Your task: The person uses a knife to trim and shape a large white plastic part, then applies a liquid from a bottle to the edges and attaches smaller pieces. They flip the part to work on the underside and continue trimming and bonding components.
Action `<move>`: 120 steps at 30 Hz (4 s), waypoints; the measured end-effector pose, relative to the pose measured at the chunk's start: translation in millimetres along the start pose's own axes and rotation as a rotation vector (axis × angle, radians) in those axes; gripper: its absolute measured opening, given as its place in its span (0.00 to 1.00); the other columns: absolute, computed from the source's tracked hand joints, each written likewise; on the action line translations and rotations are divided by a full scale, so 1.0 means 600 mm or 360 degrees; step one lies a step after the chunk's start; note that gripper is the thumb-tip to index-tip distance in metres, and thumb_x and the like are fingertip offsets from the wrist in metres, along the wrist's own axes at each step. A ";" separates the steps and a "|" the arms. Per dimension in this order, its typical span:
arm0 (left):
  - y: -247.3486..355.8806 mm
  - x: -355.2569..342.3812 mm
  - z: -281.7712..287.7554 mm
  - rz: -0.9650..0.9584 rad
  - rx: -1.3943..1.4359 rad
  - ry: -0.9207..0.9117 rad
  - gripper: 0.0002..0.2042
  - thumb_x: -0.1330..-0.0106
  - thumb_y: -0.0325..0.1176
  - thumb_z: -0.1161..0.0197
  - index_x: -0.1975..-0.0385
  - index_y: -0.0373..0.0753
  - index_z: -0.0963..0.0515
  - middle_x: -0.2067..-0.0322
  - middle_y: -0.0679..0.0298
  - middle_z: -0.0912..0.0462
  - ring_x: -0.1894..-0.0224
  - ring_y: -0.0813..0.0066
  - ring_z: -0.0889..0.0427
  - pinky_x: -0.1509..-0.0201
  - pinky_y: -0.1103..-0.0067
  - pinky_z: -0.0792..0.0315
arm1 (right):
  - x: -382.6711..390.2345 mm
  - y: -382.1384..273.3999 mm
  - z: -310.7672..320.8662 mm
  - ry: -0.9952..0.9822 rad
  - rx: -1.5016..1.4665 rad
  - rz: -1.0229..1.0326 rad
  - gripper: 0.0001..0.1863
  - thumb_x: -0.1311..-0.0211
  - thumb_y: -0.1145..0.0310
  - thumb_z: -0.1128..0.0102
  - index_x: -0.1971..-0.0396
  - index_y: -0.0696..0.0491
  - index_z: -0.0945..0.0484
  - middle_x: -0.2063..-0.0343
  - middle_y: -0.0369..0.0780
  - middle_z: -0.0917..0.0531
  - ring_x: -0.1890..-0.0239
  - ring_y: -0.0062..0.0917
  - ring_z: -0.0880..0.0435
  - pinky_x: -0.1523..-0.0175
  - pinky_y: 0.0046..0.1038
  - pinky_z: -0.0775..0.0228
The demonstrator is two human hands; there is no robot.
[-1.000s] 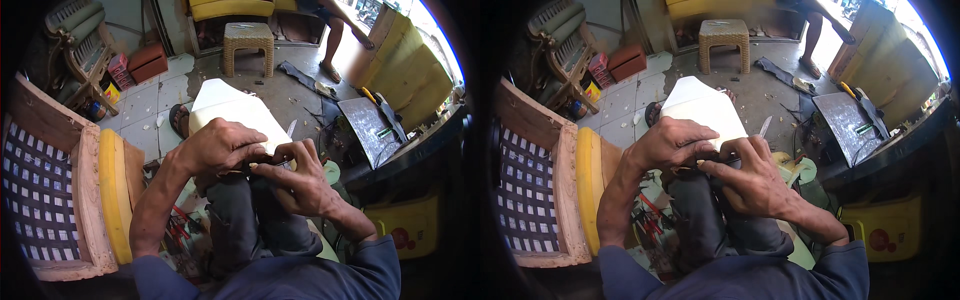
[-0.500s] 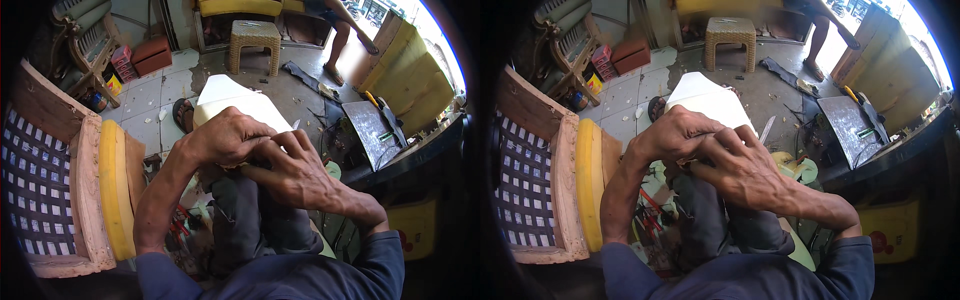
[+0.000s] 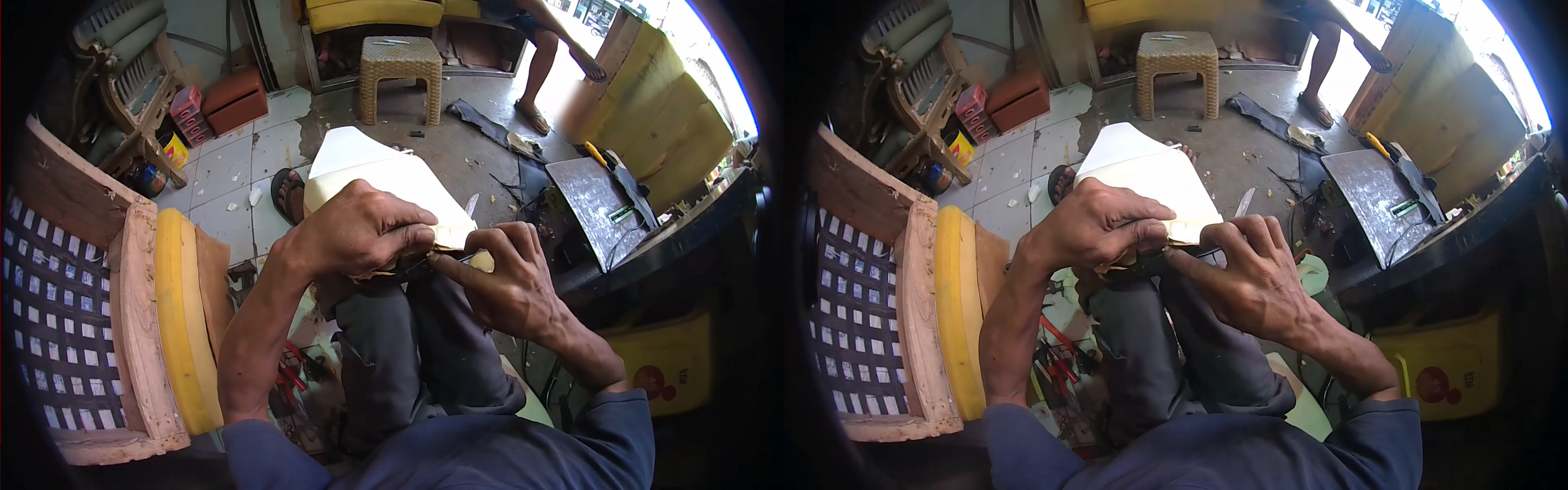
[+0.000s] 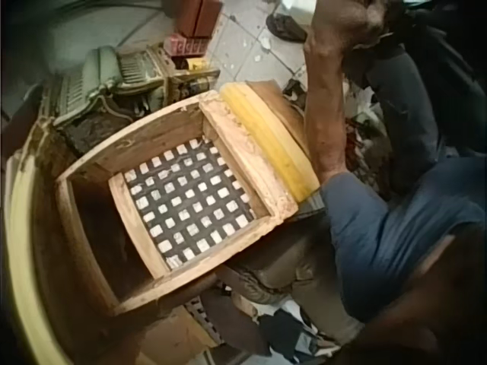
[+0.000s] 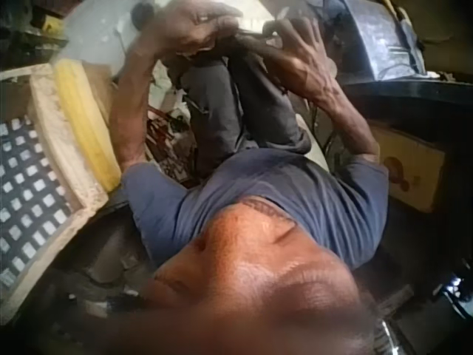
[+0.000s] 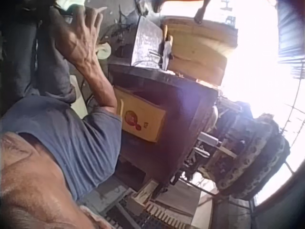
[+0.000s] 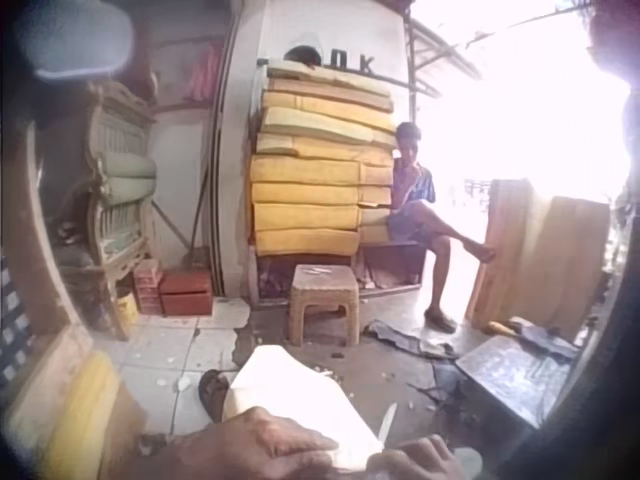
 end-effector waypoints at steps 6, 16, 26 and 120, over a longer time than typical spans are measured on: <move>0.002 0.001 -0.003 -0.0024 -0.0011 0.0078 0.12 0.30 0.34 0.33 0.55 0.33 0.13 0.61 0.48 0.10 0.59 0.56 0.09 0.51 0.70 0.18 | 0.037 0.025 -0.010 0.0078 -0.0044 -0.0171 0.27 0.53 0.76 0.33 0.48 0.43 0.13 0.57 0.38 0.23 0.54 0.34 0.26 0.48 0.38 0.33; 0.005 0.003 -0.005 0.0022 -0.0145 0.0148 0.10 0.31 0.32 0.33 0.56 0.33 0.12 0.62 0.50 0.10 0.60 0.57 0.09 0.52 0.70 0.18 | 0.110 0.061 -0.038 0.0150 -0.0084 -0.0523 0.29 0.55 0.81 0.36 0.48 0.48 0.14 0.58 0.43 0.23 0.54 0.39 0.25 0.49 0.39 0.28; 0.010 0.002 -0.008 0.0001 -0.0176 0.0184 0.11 0.31 0.32 0.33 0.56 0.33 0.13 0.63 0.50 0.10 0.61 0.58 0.09 0.53 0.70 0.18 | 0.071 0.018 -0.034 0.0254 -0.0241 -0.0651 0.29 0.53 0.79 0.36 0.46 0.48 0.17 0.57 0.44 0.24 0.54 0.40 0.27 0.47 0.41 0.31; 0.014 0.117 -0.077 0.0209 -0.0433 0.0700 0.40 0.48 0.42 0.19 0.32 0.44 0.27 0.35 0.58 0.25 0.28 0.52 0.30 0.23 0.50 0.44 | 0.013 0.012 -0.018 0.0315 -0.0532 -0.0104 0.30 0.51 0.66 0.23 0.43 0.42 0.16 0.37 0.41 0.26 0.32 0.42 0.31 0.28 0.52 0.38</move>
Point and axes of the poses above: each hand's wrist, its own x-axis away from the middle knuckle, its own z-axis out of the back of the hand, y = z × x, the point moved 6 cm from there along -x, towards the middle knuckle
